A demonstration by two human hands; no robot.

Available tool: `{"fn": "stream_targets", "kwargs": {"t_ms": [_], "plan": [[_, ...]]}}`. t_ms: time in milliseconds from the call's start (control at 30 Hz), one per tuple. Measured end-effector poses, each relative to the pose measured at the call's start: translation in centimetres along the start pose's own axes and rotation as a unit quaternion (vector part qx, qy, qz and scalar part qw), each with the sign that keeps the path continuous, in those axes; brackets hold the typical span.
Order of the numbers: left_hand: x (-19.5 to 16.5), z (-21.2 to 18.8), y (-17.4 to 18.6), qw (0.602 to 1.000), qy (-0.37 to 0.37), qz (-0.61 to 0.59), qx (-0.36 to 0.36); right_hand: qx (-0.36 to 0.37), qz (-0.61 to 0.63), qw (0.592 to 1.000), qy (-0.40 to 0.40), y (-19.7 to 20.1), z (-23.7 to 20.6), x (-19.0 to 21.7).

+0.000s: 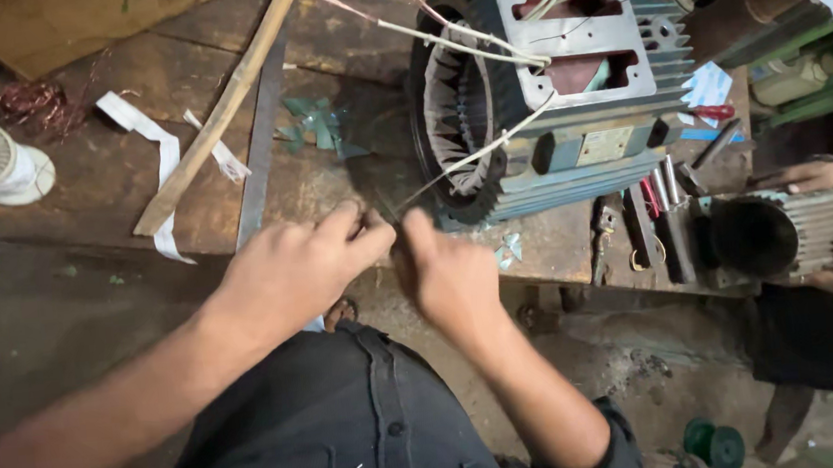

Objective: The person strips the insulation from the ends of several copper wires using a knife. They then arrange the wires and place a metal motor housing component onto the stator assembly.

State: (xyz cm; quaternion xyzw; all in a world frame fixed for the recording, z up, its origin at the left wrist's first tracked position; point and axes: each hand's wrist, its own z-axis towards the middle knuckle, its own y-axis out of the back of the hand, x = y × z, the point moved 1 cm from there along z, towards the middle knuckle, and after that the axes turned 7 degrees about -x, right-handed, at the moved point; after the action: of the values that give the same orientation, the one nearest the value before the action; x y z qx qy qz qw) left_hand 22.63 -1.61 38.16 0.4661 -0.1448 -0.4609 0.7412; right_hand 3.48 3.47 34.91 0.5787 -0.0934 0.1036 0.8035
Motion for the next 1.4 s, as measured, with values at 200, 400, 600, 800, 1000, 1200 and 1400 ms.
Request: {"fn": "stream_targets", "kwargs": {"t_ms": [200, 400, 600, 800, 1000, 1200, 1400], "plan": [[0.3, -0.3, -1.2, 0.999, -0.002, 0.03, 0.035, -0.03, 0.073, 0.997, 0.0, -2.0, -0.5, -1.6], [-0.4, -0.8, -1.4, 0.999, 0.016, 0.034, 0.024, -0.031, 0.02, 0.998, -0.052, -2.3, -0.1, -1.0], [0.5, 0.6, -2.6, 0.876, 0.303, -0.308, 0.214, 0.003, 0.078, 0.996, -0.039, 1.3, -0.9, -0.8], [1.3, -1.1, 0.8, 0.999, 0.007, -0.021, -0.039, -0.108, -0.013, 0.993, 0.039, 0.9, -0.2, 0.6], [1.0, -0.8, 1.8, 0.997, 0.011, 0.062, 0.045, -0.045, -0.028, 0.998, -0.042, -0.8, 0.6, 1.8], [1.1, -1.0, 3.2, 0.999, 0.024, 0.026, 0.041, -0.055, 0.131, 0.989, -0.052, -0.8, 1.1, 2.0], [1.8, -0.9, 4.3, 0.996, 0.071, -0.047, 0.039, -0.049, 0.149, 0.988, -0.014, -0.7, -1.3, 3.8]]}}
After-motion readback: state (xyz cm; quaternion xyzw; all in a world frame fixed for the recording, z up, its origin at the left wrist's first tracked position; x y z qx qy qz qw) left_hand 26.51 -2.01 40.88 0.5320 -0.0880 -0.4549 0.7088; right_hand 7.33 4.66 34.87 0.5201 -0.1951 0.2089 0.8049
